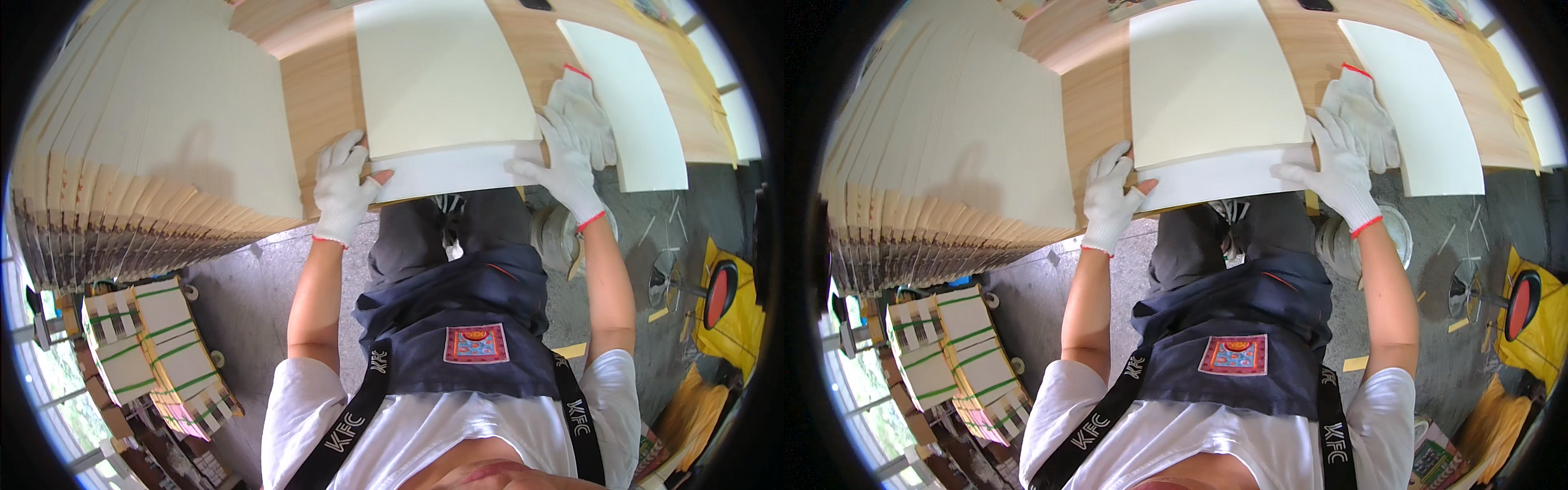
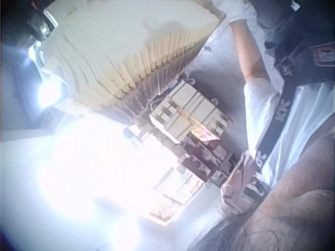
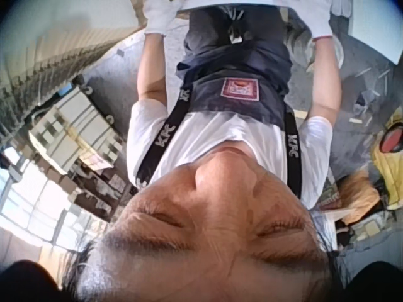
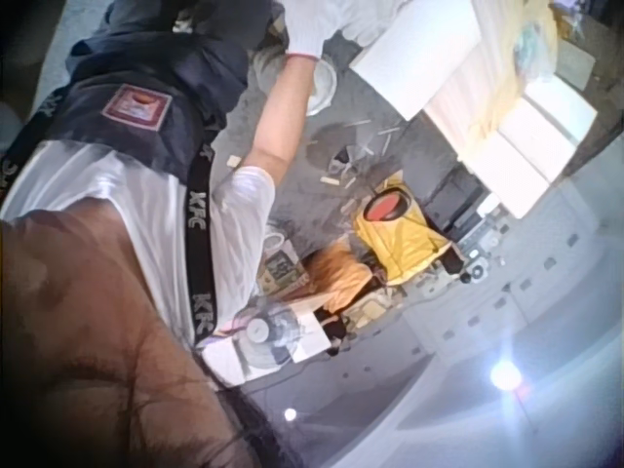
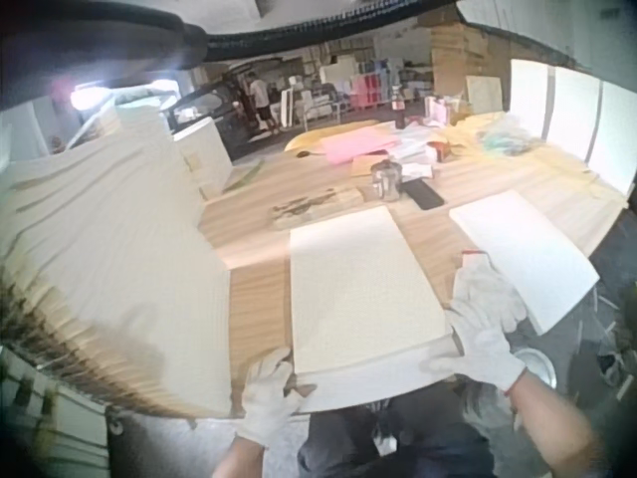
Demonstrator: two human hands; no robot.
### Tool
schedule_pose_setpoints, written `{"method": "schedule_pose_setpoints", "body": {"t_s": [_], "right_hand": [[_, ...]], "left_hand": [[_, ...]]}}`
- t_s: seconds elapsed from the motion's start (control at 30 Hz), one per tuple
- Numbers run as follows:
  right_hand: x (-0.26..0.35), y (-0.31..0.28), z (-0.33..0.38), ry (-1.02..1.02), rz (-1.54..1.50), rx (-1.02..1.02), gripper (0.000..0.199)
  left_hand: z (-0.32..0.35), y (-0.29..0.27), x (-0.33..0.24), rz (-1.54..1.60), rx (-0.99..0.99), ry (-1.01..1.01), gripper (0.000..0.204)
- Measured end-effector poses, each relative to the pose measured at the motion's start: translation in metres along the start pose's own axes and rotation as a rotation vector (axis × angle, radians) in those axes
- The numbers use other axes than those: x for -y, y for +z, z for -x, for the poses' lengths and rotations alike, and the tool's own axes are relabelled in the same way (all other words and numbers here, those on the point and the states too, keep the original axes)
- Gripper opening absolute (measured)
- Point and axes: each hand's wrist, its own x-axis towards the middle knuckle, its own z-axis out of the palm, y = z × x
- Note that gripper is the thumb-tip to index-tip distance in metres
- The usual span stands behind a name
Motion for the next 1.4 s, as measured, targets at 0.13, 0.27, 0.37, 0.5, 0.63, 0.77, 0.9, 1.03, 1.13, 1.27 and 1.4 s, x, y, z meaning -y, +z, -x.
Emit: {"method": "schedule_pose_setpoints", "body": {"t_s": [0.13, 0.27, 0.37, 0.5, 0.63, 0.77, 0.9, 1.03, 1.13, 1.27, 1.4], "right_hand": [[0.002, 0.000, -0.001, 0.009, -0.003, 0.006, 0.098], [0.000, 0.001, -0.001, 0.002, 0.025, 0.013, 0.097], [0.003, -0.001, 0.000, 0.002, 0.027, 0.020, 0.096], [0.002, -0.001, -0.002, -0.035, 0.044, 0.013, 0.096], [0.001, 0.000, -0.002, -0.022, 0.077, -0.015, 0.098], [0.000, 0.001, -0.001, -0.004, 0.094, -0.030, 0.097], [0.002, 0.000, 0.001, -0.011, 0.037, -0.059, 0.092], [0.006, -0.003, 0.000, -0.041, 0.035, -0.035, 0.086], [0.001, 0.000, 0.001, -0.074, 0.004, -0.057, 0.085], [0.008, -0.001, 0.003, 0.046, -0.094, -0.061, 0.092], [0.005, 0.004, 0.001, 0.026, 0.046, -0.015, 0.096]], "left_hand": [[0.001, -0.002, -0.003, -0.009, 0.023, -0.025, 0.056], [0.001, -0.003, -0.005, -0.010, 0.022, -0.039, 0.056], [0.002, 0.003, -0.003, -0.015, -0.004, -0.022, 0.056], [0.002, 0.005, -0.001, -0.051, -0.030, 0.009, 0.055], [0.002, 0.004, -0.002, -0.072, -0.042, 0.044, 0.056], [0.002, 0.004, -0.007, 0.024, -0.053, -0.012, 0.059], [0.004, 0.005, -0.009, 0.011, -0.070, 0.032, 0.058], [0.009, 0.006, -0.006, -0.008, -0.111, 0.077, 0.057], [0.008, 0.004, -0.008, -0.051, -0.098, 0.101, 0.061], [0.010, 0.006, -0.011, 0.039, -0.139, -0.094, 0.058], [0.009, 0.005, -0.005, -0.079, -0.102, 0.013, 0.048]]}}
